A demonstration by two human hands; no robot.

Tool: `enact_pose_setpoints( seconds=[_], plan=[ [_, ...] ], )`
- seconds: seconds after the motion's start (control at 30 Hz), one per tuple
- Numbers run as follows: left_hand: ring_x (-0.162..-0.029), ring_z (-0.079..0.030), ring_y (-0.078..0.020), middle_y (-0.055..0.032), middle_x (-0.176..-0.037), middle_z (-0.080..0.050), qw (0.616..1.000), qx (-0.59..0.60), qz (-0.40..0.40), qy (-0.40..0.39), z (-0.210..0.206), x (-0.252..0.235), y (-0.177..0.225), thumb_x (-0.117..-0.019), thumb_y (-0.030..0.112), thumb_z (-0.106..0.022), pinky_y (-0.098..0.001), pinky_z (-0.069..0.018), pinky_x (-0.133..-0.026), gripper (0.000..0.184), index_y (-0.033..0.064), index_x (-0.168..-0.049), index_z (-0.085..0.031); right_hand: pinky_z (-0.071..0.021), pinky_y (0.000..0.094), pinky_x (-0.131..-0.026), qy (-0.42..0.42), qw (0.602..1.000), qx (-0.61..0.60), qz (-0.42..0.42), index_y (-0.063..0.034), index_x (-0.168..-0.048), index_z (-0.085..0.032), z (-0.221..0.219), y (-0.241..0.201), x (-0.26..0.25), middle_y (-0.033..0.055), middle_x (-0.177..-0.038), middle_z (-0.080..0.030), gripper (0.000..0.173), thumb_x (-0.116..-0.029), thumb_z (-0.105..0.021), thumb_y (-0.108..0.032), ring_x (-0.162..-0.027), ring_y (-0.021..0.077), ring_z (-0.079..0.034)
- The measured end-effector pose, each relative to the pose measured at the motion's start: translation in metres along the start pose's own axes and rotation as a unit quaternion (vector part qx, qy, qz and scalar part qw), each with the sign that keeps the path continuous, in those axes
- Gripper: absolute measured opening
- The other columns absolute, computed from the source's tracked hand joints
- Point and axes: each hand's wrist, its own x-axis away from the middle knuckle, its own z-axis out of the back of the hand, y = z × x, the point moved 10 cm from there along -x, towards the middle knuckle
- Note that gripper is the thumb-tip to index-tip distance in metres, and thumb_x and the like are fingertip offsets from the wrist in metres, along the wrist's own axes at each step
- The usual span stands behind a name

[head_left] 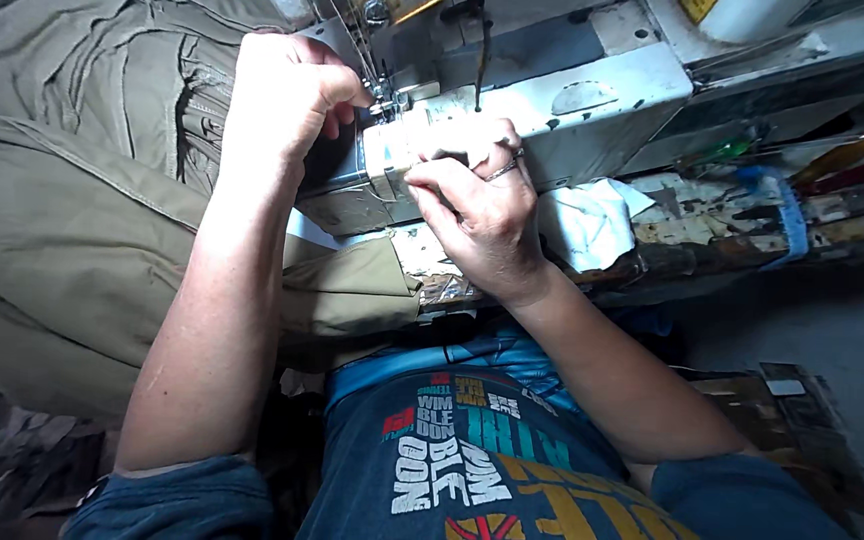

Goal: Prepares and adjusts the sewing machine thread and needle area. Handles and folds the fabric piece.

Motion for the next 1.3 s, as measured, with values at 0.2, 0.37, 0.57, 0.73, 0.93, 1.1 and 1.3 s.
enact_pose_setpoints(
  seconds=[0.2, 0.37, 0.57, 0.73, 0.93, 1.1, 1.3],
  plan=[
    [-0.052, -0.054, 0.0058, 0.0143, -0.060, -0.060, 1.000, -0.010, -0.013, 0.019, 0.001, 0.003, 0.000, -0.0854, 0.007, -0.070, -0.0112, -0.0444, -0.052, 0.022, 0.0191, -0.070, -0.061, -0.0478, 0.0401, -0.102, -0.062, 0.997, -0.002, -0.037, -0.0039, -0.103, -0.077, 0.041, -0.014, 0.023, 0.0196, -0.111, -0.070, 0.012, -0.0935, -0.070, -0.007, -0.117, 0.0309, -0.061],
    [-0.051, -0.053, 0.0055, 0.0139, -0.058, -0.059, 0.999, -0.010, -0.027, 0.020, 0.000, 0.001, 0.001, -0.0849, 0.006, -0.070, -0.0121, -0.0436, -0.051, 0.025, 0.0192, -0.065, -0.060, -0.0484, 0.0529, -0.105, -0.350, 0.917, 0.156, -0.108, -0.0062, -0.129, -0.070, 0.019, 0.010, 0.069, 0.0203, -0.104, -0.074, 0.035, -0.0957, -0.061, -0.005, -0.119, 0.0426, -0.064],
    [-0.051, -0.052, 0.0057, 0.0137, -0.059, -0.059, 0.999, -0.027, -0.021, 0.038, 0.002, -0.001, -0.001, -0.0837, 0.009, -0.071, -0.0127, -0.0421, -0.050, 0.023, 0.0191, -0.066, -0.060, -0.0517, 0.0506, -0.084, -0.417, 0.886, 0.187, -0.084, -0.0071, -0.127, -0.071, -0.007, 0.017, 0.071, 0.0208, -0.097, -0.068, 0.045, -0.0827, -0.076, 0.000, -0.103, 0.0431, -0.063],
    [-0.057, -0.057, 0.0031, 0.0134, -0.067, -0.062, 0.993, 0.043, -0.098, 0.058, 0.010, 0.031, 0.012, -0.0906, 0.010, -0.066, -0.0156, -0.0483, -0.056, 0.013, 0.0166, -0.079, -0.064, -0.0502, 0.0490, -0.077, -0.282, 0.955, 0.085, -0.033, -0.0102, -0.126, -0.073, 0.009, 0.018, 0.074, 0.0143, -0.082, -0.062, 0.037, -0.0936, -0.056, -0.011, -0.083, 0.0361, -0.061],
    [-0.074, -0.063, -0.0017, 0.0018, -0.086, -0.066, 0.947, 0.112, -0.249, 0.172, 0.005, 0.137, 0.018, -0.0924, 0.004, -0.067, -0.0175, -0.0552, -0.068, 0.003, 0.0031, -0.089, -0.067, -0.0547, 0.0155, -0.081, -0.047, 0.971, -0.160, -0.172, -0.0030, -0.135, -0.064, 0.031, 0.024, 0.075, 0.0078, -0.109, -0.071, 0.037, -0.1012, -0.064, -0.017, -0.087, 0.0014, -0.065],
    [-0.075, -0.064, -0.0017, 0.0008, -0.084, -0.068, 0.936, 0.157, -0.258, 0.181, -0.002, 0.143, 0.004, -0.0871, -0.002, -0.069, -0.0170, -0.0560, -0.069, 0.003, 0.0009, -0.088, -0.070, -0.0625, 0.0238, -0.065, 0.082, 0.869, -0.361, -0.329, -0.0098, -0.121, -0.064, 0.023, 0.052, 0.077, -0.0028, -0.085, -0.075, 0.024, -0.0993, -0.060, -0.001, -0.069, 0.0084, -0.072],
    [-0.079, -0.064, -0.0020, -0.0001, -0.083, -0.068, 0.928, 0.143, -0.297, 0.176, -0.004, 0.144, 0.009, -0.0880, 0.001, -0.070, -0.0165, -0.0548, -0.074, 0.002, 0.0012, -0.086, -0.070, -0.0563, 0.0109, -0.066, 0.031, 0.970, -0.194, -0.143, -0.0245, -0.125, -0.068, 0.054, -0.013, 0.055, -0.0111, -0.099, -0.073, 0.022, -0.1069, -0.056, -0.028, -0.079, -0.0051, -0.067]
  ],
)
